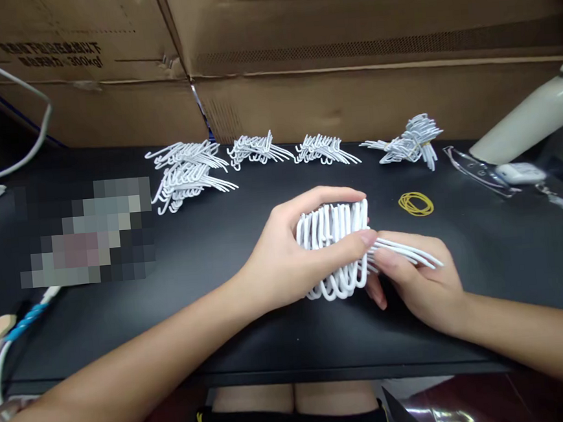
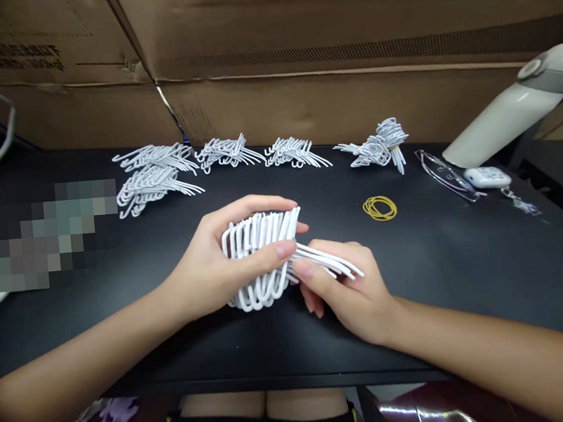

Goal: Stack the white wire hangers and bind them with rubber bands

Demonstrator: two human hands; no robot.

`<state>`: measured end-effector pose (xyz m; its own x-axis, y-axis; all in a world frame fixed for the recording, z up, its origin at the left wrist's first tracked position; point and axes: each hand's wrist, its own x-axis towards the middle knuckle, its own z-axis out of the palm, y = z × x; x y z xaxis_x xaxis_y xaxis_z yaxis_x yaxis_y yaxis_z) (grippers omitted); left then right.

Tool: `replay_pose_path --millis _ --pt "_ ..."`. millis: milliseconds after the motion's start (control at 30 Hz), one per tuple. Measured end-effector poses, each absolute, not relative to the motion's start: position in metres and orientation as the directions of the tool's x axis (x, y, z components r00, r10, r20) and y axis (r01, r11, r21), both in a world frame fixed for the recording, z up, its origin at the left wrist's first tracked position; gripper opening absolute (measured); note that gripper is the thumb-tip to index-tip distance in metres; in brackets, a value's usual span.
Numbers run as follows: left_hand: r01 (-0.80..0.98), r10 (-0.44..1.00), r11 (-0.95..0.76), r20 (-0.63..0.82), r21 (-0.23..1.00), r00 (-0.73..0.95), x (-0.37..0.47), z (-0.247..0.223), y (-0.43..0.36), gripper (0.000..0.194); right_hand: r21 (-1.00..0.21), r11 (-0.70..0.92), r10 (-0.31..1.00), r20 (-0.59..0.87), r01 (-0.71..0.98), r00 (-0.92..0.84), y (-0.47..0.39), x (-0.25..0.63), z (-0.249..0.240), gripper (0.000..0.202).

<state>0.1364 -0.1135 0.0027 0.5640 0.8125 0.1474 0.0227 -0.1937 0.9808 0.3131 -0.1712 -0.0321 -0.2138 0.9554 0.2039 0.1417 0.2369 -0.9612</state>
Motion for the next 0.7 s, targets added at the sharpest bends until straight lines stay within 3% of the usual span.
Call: replay_pose_path --millis 100,333,467,600,700 --pt "0.02 0.814 -0.19 0.146 0.982 0.563 0.1365 0.0024 -0.1137 0.043 -0.979 0.197 0.961 0.184 0.043 -0.208 -0.1706 0.3141 -0.0348 0.048" --pt "0.034 0.817 -0.196 0.145 0.98 0.559 0.1369 0.0022 -0.1143 0.043 -0.978 0.176 0.977 0.159 0.111 -0.144 -0.17 0.3143 -0.0333 0.058" --pt "0.037 0.828 -0.198 0.147 0.98 0.541 0.137 0.0032 -0.1143 0.042 -0.963 0.227 0.974 0.225 0.145 -0.03 -0.1695 0.3139 -0.0351 0.044" --pt "0.04 0.83 -0.183 0.132 0.982 0.542 0.1367 0.0028 -0.1132 0.044 -0.965 0.251 0.963 0.257 0.078 0.077 -0.1678 0.3133 -0.0355 0.02" --pt "0.04 0.828 -0.195 0.143 0.98 0.542 0.1366 0.0022 -0.1126 0.043 -0.95 0.306 0.947 0.31 0.055 0.086 -0.1675 0.3133 -0.0354 0.016"
